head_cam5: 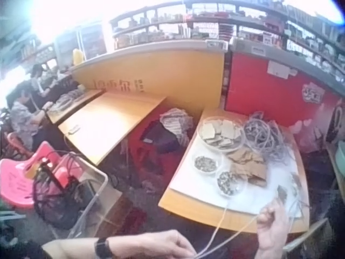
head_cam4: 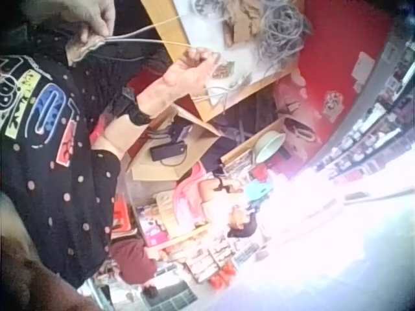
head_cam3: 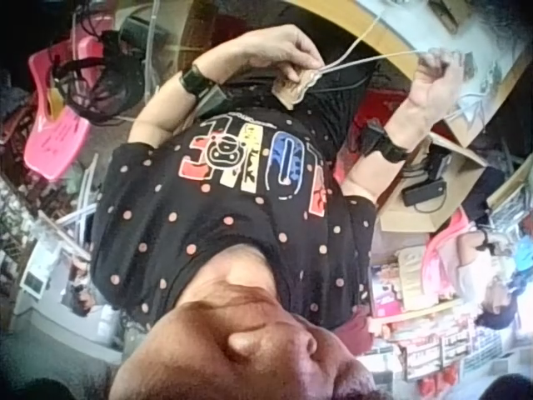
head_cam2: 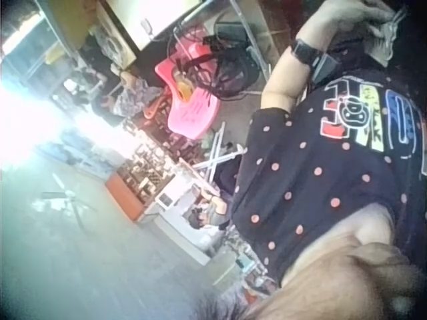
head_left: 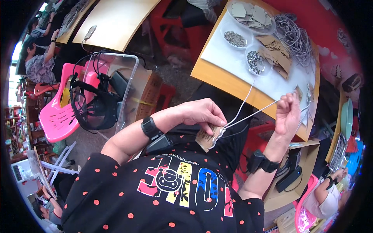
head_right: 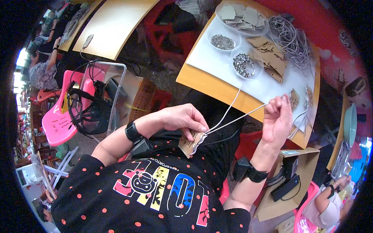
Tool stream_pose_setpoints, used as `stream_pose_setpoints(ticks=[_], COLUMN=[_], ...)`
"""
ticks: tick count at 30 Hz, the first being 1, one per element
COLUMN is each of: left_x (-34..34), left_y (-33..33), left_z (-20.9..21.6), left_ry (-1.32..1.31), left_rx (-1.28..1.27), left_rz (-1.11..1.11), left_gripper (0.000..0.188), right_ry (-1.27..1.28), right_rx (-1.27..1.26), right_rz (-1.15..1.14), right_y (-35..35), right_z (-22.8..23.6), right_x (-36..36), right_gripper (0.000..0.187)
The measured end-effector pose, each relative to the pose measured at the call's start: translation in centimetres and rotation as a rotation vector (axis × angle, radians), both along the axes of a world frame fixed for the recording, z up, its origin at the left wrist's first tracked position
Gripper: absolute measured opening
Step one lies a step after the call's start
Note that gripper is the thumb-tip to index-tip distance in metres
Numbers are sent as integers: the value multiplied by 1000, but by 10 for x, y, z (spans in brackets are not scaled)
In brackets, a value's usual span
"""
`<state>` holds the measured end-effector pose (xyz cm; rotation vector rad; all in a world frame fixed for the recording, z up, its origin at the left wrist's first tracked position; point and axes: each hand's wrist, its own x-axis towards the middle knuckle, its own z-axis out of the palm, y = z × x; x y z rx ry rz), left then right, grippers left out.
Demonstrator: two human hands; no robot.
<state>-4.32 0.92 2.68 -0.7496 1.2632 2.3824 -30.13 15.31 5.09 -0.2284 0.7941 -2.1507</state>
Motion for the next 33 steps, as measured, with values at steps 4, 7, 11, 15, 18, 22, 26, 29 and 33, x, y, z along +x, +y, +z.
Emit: stream_pose_setpoints(ticks=[4, 7, 11, 15, 18, 22, 26, 29, 33], left_x=[4, 10, 11, 14, 25, 46, 69, 68, 77], left_y=[-10, -11, -9, -9, -12, -3, 21, 58, 82], left_z=[-14, -12, -20, -15, -15, 13, 45, 51, 41], left_ry=[-19, 180, 47, 105, 153, 214, 453, 515, 512], left_rx=[115, 285, 233, 112, 74, -308, -816, -1217, -1113], left_rz=[-5, 4, 6, -51, -4, 174, -48, -74, 271], left_gripper=[26, 32, 31, 27, 32, 41, 90, 110, 82], right_ry=[242, 1022, 2040, 1878, 1515, 1475, 1224, 1047, 765], right_rx=[276, 1015, 804, 341, 476, 453, 581, 613, 537], right_rz=[-99, -12, 227, 648, 775, 571, 395, 356, 292], right_y=[20, 29, 14, 5, 8, 17, 29, 37, 45], right_z=[-17, -10, 25, 14, 16, 23, 25, 29, 37], right_x=[-1, 10, 64, 101, 108, 119, 132, 148, 164], right_gripper=[16, 19, 46, 63, 23, 11, 12, 13, 14])
